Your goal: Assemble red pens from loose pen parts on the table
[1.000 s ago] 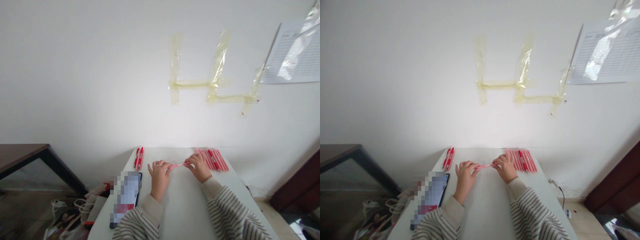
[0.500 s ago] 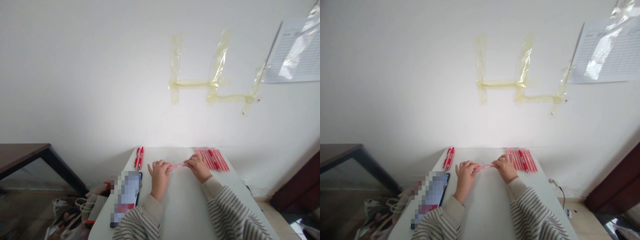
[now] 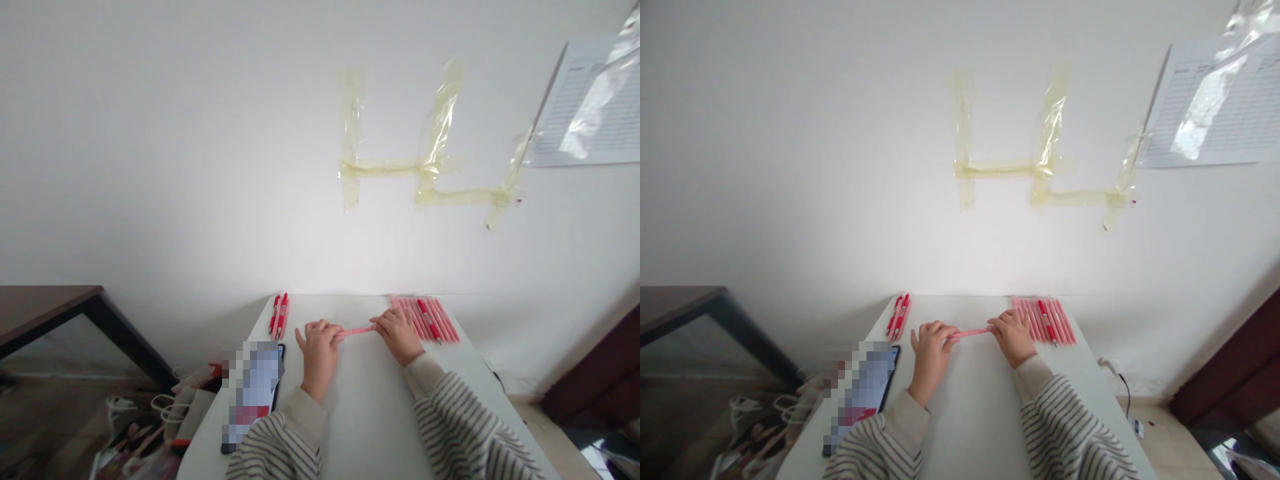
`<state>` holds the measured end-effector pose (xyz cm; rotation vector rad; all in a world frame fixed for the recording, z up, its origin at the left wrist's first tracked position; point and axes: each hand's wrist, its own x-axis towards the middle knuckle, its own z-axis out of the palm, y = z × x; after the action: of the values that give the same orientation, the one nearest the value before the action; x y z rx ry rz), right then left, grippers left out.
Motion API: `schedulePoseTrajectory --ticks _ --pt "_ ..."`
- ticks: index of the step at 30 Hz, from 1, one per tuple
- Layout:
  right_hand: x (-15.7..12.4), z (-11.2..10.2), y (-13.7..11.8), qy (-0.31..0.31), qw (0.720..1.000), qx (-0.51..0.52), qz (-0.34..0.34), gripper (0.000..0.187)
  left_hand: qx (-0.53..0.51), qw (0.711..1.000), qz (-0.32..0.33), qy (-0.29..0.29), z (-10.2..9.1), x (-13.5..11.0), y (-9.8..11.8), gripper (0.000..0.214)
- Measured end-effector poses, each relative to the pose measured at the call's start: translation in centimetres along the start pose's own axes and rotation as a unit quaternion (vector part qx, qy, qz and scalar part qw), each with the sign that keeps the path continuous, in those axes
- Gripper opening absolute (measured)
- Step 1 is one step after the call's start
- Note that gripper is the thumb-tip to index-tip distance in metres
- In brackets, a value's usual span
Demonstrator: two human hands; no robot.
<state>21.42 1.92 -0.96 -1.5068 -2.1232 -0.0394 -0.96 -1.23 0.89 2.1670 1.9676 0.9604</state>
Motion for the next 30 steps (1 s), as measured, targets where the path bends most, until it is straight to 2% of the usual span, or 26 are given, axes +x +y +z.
schedulePoseTrajectory --ticks 5,13,16,21,30 --pt "0.0 -0.5 -0.4 0.005 1.000 0.003 -0.001 0.025 0.002 1.000 0.000 0.003 0.2 0.1 -0.2 0.017" --pt "0.0 -0.9 -0.7 0.012 0.999 0.030 -0.003 0.011 0.006 1.000 0.000 0.010 0.2 0.1 -0.2 0.017" --pt "0.0 -0.8 -0.7 0.009 1.000 0.027 -0.004 0.010 0.001 1.000 0.000 0.003 0.2 0.1 -0.3 0.018" --pt "-0.1 -0.2 -0.7 0.011 1.000 0.008 -0.007 0.025 -0.003 1.000 -0.004 0.008 0.0 0.1 -0.1 0.017" --pt "0.0 0.1 -0.6 0.022 0.999 0.025 -0.015 0.013 0.008 1.000 -0.014 0.011 -0.2 0.2 0.1 0.017"
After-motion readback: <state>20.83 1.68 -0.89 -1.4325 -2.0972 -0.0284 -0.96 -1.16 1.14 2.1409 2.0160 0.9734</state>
